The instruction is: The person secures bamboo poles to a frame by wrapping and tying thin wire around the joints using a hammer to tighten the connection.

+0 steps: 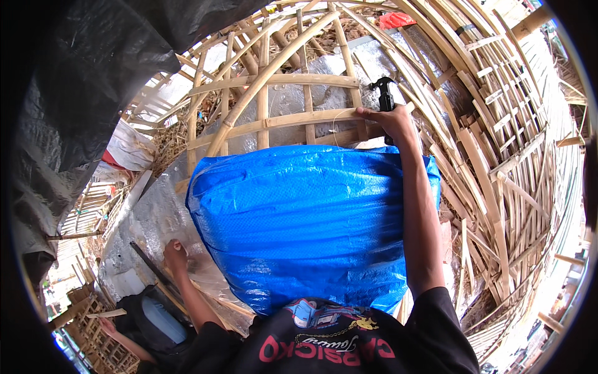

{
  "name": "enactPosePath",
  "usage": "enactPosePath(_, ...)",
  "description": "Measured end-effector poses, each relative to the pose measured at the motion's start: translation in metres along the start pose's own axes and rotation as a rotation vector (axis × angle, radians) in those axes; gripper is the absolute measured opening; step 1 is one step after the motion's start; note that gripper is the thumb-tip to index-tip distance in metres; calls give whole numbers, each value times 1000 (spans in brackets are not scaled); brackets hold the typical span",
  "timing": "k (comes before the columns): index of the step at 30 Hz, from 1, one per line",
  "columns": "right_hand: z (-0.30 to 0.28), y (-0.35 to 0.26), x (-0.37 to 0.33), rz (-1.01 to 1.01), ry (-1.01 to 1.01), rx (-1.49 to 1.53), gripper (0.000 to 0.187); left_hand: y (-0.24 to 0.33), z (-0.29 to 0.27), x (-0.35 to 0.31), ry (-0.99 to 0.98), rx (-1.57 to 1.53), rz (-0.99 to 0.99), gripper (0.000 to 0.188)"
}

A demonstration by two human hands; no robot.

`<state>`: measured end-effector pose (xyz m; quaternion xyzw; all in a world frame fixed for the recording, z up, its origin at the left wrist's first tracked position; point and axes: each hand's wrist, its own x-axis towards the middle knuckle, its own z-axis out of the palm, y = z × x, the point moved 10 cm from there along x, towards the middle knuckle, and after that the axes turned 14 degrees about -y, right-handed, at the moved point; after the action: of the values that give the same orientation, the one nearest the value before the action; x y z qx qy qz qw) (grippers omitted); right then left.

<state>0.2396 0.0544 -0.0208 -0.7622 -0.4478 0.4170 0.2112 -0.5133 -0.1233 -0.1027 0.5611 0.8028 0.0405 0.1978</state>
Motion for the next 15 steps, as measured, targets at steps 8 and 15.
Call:
enactPosePath(8, 1, -4, 1, -75, 43, 19, 60, -18, 9, 24, -26, 90, -102, 9)
enactPosePath(15, -6, -5, 0, -92, 81, 11, 60, -46, 9, 30, -10, -303, -20, 12)
